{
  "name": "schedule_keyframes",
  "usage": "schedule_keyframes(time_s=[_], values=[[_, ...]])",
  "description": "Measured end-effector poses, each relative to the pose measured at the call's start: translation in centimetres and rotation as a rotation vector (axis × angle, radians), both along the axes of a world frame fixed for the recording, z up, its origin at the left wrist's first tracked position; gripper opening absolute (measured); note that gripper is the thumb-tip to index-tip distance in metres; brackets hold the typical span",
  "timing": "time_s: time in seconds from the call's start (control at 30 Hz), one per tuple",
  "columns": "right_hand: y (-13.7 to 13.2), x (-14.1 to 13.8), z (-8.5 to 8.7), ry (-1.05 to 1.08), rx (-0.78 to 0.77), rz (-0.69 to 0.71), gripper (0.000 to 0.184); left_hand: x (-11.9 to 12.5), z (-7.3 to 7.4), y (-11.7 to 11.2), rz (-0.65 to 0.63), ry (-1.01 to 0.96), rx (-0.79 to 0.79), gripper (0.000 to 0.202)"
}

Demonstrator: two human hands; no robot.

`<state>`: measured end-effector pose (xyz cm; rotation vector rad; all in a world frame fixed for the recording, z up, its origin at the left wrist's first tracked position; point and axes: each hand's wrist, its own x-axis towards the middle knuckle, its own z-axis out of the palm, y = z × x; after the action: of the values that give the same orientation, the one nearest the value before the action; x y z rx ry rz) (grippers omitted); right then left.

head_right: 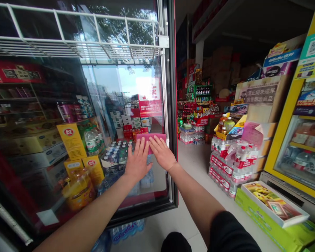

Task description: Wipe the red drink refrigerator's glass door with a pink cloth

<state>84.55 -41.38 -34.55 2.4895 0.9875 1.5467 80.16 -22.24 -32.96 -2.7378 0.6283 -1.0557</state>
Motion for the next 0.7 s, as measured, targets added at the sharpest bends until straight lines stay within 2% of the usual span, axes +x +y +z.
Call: schedule_keyframes(time_s=[0.17,0.23,0.3,0.4,0.57,0.7], values=[[0.3,-0.8,-3.3,0.026,0.042,-0.015,0.063,-0.3,-2.4,-0.4,-0.007,0.03,0.011,0.109],[0.6,-1.0,-3.4,0.042,0.046,-0.025,0.063,-0.4,-2.4,-0.1,-0.015,0.027,0.015,0.106],[0.8,-0.9,-2.4,0.046,0.041,-0.034,0.061,-0.3,-1.6,0.2,-0.021,0.008,0.01,0.105],[1.0,-0.4,1.4,0.033,0.038,-0.022,0.057,0.1,1.3,0.5,-0.016,-0.037,-0.019,0.106],[0.7,0.1,10.5,-0.029,0.004,0.009,0.055,0.9,8.1,0.2,-0.001,-0.13,-0.052,0.109],[0.3,-0.4,16.6,-0.1,0.047,-0.074,0.049,1.3,13.3,-0.4,-0.031,-0.24,-0.022,0.111]])
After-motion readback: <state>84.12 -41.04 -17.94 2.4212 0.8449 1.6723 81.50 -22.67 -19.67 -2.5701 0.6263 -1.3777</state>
